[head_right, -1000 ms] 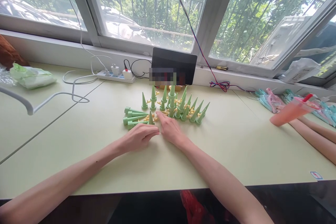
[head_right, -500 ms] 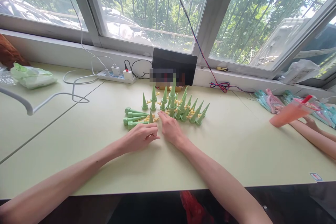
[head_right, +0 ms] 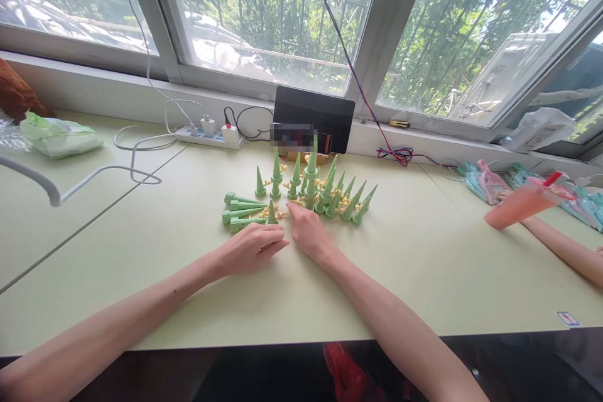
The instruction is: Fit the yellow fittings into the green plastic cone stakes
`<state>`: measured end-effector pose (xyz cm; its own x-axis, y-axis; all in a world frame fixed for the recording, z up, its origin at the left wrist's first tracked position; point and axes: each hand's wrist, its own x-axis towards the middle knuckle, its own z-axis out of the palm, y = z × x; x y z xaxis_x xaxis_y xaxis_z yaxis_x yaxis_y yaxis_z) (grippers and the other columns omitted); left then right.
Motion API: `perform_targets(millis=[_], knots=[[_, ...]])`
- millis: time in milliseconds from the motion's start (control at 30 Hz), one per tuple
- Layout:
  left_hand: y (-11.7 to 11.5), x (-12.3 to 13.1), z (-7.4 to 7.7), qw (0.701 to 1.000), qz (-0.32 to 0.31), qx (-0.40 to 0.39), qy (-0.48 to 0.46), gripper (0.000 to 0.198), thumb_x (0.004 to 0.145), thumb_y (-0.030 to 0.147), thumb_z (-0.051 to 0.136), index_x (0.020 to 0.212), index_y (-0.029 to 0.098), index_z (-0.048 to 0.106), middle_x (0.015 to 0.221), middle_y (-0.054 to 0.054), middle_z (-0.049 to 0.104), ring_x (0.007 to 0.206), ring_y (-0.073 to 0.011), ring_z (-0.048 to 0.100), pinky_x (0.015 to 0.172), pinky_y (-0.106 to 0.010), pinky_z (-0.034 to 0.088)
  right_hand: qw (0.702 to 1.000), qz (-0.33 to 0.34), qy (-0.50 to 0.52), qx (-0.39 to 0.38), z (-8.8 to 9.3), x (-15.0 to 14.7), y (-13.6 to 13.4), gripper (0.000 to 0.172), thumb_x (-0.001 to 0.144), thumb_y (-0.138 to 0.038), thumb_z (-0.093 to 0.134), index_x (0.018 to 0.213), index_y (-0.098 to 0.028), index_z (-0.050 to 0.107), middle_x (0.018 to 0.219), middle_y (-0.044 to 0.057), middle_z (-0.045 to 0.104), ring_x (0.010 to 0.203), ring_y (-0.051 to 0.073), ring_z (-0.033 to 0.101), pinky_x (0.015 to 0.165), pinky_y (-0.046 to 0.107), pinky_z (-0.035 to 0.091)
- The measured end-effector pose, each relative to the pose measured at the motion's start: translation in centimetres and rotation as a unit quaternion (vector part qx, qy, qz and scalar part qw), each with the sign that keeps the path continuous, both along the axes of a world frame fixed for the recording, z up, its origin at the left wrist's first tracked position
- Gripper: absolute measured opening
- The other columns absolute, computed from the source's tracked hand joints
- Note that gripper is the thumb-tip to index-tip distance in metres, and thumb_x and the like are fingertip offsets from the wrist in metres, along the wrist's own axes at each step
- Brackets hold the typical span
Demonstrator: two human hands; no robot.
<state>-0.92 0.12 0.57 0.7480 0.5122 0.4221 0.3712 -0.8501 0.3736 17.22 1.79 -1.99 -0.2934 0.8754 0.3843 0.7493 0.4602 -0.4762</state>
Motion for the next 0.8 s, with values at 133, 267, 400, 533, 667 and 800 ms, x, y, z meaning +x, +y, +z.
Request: perform_targets(millis=[133,267,400,533,667,800], knots=[[-0.12,-0.11,0.18,1.0,-0.012,0.002,-0.001,0.026,0.096,0.013,0.033,0.084,0.018,0.056,0.077,-0.003,0.056,0.06,-0.0132,0.046,0.056,-0.028,0.03,1.0,-0.002,0.023,-0.002,-0.12,0.03,0.01,0.037,0.089,-0.011,0.041,0.121,-0.015,0.06,0.107,0.011,0.07,0.097,0.023,0.065,0.081,0.032,0.049],[-0.28,-0.26,0.32,0.999,-0.033,0.016,0.015,0.034,0.082,0.003,0.038,0.103,0.02,0.059,0.09,-0.004,0.062,0.063,-0.0133,0.049,0.057,-0.027,0.032,0.999,-0.008,0.044,-0.005,-0.15,0.15,-0.12,0.035,0.089,-0.012,0.043,0.118,-0.017,0.062,0.105,0.009,0.07,0.094,0.021,0.066,0.08,0.03,0.049],[-0.17,-0.38,0.0,0.999,-0.025,0.025,0.025,0.026,0.072,0.002,0.041,0.078,0.02,0.058,0.068,0.0,0.057,0.053,-0.012,0.042,0.053,-0.027,0.028,0.998,-0.003,0.063,0.01,-0.28,0.34,-0.2,0.034,0.088,-0.01,0.044,0.116,-0.017,0.063,0.111,0.009,0.069,0.098,0.021,0.066,0.084,0.031,0.05],[0.14,-0.51,-0.29,0.999,-0.019,0.031,0.008,0.019,0.069,0.003,0.042,0.062,0.02,0.047,0.056,0.002,0.046,0.047,-0.0117,0.032,0.05,-0.029,0.023,0.998,0.002,0.068,0.007,-0.37,0.38,-0.29,0.033,0.088,-0.009,0.046,0.114,-0.018,0.065,0.111,0.009,0.07,0.096,0.021,0.067,0.081,0.03,0.051],[0.44,-0.58,0.0,0.998,-0.004,0.054,-0.044,0.022,0.071,0.003,0.039,0.057,0.02,0.035,0.051,0.003,0.034,0.046,-0.0121,0.024,0.048,-0.03,0.019,0.997,0.002,0.073,0.008,-0.25,0.34,-0.46,0.034,0.086,-0.008,0.048,0.114,-0.017,0.064,0.107,0.009,0.071,0.087,0.02,0.067,0.078,0.03,0.051],[0.63,-0.59,0.41,0.989,0.041,0.078,-0.118,0.02,0.075,0.005,0.04,0.061,0.02,0.04,0.051,0.005,0.03,0.046,-0.0109,0.024,0.047,-0.026,0.024,0.997,0.003,0.08,0.007,-0.12,0.43,-0.56,0.033,0.085,-0.006,0.05,0.113,-0.015,0.065,0.102,0.008,0.072,0.082,0.019,0.066,0.078,0.031,0.05]])
